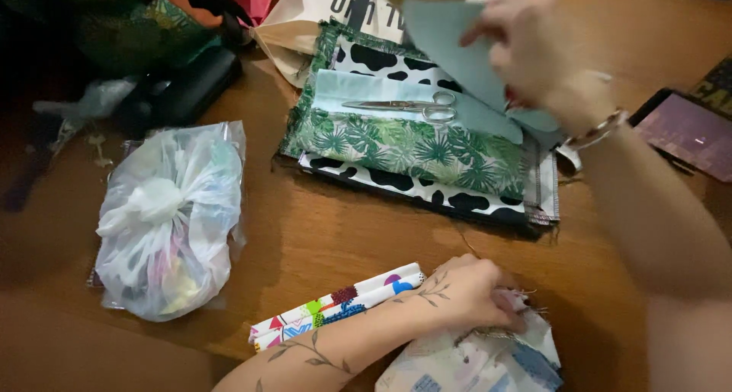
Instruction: The person sews a patterned fabric mask by hand, using a needle and thread to stitch the edges. They trim excess threads with scissors, adjust the fabric, and occasionally interact with a smartphone on the table.
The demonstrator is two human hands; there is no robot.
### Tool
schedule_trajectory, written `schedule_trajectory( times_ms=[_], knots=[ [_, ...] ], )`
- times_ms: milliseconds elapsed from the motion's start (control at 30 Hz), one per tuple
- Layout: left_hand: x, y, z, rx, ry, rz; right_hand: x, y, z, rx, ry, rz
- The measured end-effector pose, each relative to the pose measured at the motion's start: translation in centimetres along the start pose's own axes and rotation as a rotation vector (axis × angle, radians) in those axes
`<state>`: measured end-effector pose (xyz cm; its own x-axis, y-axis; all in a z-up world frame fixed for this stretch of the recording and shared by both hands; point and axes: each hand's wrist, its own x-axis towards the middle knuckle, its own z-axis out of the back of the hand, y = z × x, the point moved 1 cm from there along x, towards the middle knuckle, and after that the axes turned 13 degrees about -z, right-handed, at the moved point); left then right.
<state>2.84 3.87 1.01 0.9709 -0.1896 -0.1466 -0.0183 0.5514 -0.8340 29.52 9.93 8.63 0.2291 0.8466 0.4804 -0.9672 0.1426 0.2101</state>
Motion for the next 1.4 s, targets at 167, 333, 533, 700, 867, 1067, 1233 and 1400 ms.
schedule_trajectory(
  times_ms=[167,333,533,700,867,1067,1233,1400],
  knots=[
    [0.1,-0.2,0.2,0.002,0.014,0.001,-1.1,7.1,-4.5,-0.356,0.338,-0.072],
    [0.4,0.5,-0.3,-0.004,0.005,-0.001,-0.2,7.9,-9.5,-0.514,0.440,-0.111],
    [0.7,0.7,-0.2,0.001,-0.015,-0.034,1.1,4.6,-14.3,-0.607,0.191,0.083],
    [1.0,1.4,-0.6,0.029,-0.015,-0.105,-0.7,10.0,-4.1,0.586,0.053,0.213],
    [1.7,3.4,-1.7,0.028,-0.072,-0.346,-8.6,9.0,0.8,1.015,0.218,-0.176],
    [2.6,4.3,-2.0,-0.028,-0.097,-0.588,-20.1,6.5,8.4,0.723,0.501,-0.907],
    [5.6,7.1,-0.2,0.008,-0.029,-0.666,-29.7,3.2,10.4,0.917,0.589,-0.846],
    [6.8,6.5,3.7,-0.279,-0.125,-0.432,-31.7,4.2,11.2,0.968,0.371,-0.916]
  ],
)
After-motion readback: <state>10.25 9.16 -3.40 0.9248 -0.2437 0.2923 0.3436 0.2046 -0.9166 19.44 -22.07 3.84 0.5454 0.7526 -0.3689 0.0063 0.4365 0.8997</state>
